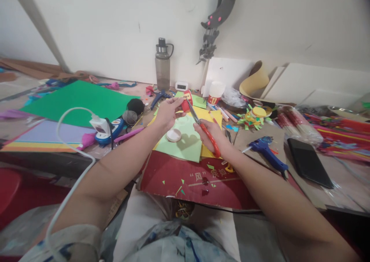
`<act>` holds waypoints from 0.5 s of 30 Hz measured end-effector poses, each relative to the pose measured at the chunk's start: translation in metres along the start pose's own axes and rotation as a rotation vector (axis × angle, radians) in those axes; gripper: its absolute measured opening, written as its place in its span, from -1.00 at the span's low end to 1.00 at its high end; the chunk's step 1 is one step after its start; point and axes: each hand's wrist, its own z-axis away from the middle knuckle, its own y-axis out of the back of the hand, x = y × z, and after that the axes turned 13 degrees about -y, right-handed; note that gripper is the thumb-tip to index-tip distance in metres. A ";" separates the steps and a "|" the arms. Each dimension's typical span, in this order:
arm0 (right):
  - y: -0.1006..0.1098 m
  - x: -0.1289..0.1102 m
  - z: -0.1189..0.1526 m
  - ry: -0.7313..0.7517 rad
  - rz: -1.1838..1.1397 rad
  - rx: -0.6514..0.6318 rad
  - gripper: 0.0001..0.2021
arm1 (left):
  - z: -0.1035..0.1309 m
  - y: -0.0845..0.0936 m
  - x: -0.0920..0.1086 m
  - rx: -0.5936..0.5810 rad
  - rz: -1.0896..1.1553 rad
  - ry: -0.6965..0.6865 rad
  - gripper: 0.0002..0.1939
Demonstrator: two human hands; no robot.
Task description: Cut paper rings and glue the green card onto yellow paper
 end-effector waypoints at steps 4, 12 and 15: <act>-0.001 0.004 -0.003 -0.032 -0.040 -0.049 -0.45 | -0.001 0.002 -0.003 0.006 0.010 0.033 -0.84; 0.009 -0.005 -0.002 -0.104 -0.304 -0.094 -0.49 | -0.004 0.009 0.001 0.015 -0.009 0.029 -0.76; 0.013 -0.003 -0.004 -0.102 -0.316 -0.057 -0.52 | -0.005 0.009 0.002 0.018 0.008 0.012 -0.73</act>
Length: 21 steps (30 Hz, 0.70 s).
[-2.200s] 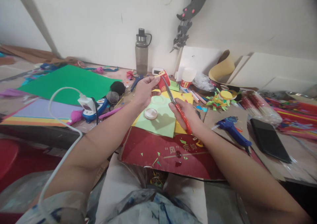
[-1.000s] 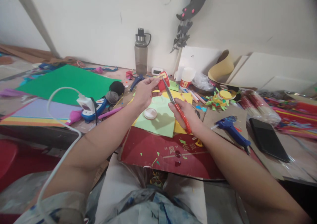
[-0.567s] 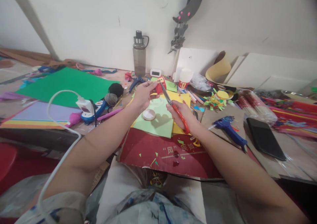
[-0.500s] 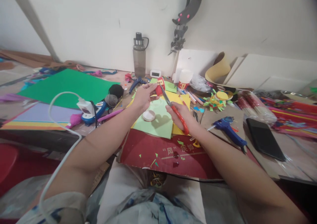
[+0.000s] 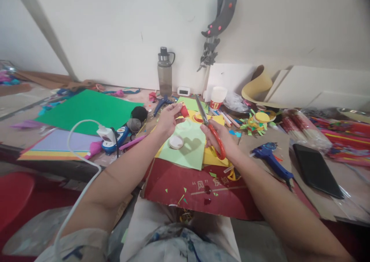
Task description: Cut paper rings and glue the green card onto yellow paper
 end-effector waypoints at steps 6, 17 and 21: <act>0.009 0.009 -0.011 0.110 -0.013 0.167 -0.57 | 0.008 -0.008 0.007 -0.074 0.118 0.053 -0.80; 0.014 0.003 -0.011 0.073 -0.187 0.213 -0.50 | 0.023 -0.021 0.009 -0.060 0.228 0.235 -0.81; 0.015 -0.002 -0.011 0.051 -0.203 0.187 -0.45 | 0.028 -0.019 0.003 -0.209 0.216 0.233 -0.74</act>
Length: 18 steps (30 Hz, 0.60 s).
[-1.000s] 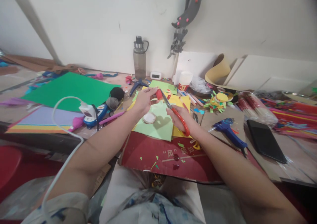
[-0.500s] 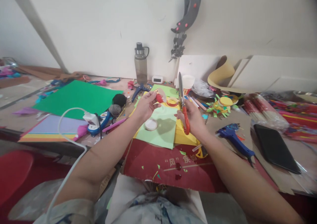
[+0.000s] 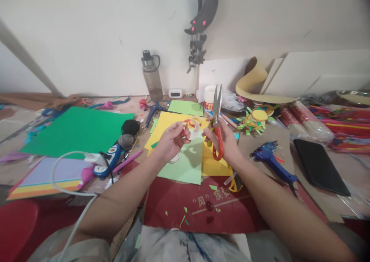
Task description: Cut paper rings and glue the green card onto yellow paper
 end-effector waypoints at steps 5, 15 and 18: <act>-0.001 0.001 0.000 0.065 -0.082 -0.034 -0.43 | 0.001 0.001 -0.003 -0.050 0.059 -0.018 -0.75; 0.001 -0.008 0.006 0.197 -0.028 -0.167 -0.38 | -0.002 0.004 -0.006 -0.110 0.039 -0.073 -0.71; 0.001 -0.008 0.005 0.177 -0.061 -0.204 -0.41 | -0.004 0.008 -0.011 -0.128 -0.014 -0.076 -0.61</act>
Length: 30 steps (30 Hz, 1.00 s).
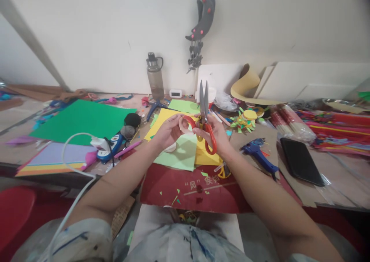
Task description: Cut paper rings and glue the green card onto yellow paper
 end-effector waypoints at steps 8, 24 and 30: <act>0.004 0.001 -0.003 -0.078 -0.024 0.112 -0.47 | 0.000 0.004 -0.008 0.153 -0.612 -0.310 -0.67; 0.003 0.001 -0.002 -0.024 -0.054 0.269 -0.58 | 0.002 0.001 0.002 -0.107 -0.586 -0.194 -0.57; 0.008 0.004 -0.005 -0.024 0.068 0.277 -0.57 | -0.002 -0.001 0.011 0.017 -0.224 -0.108 -0.50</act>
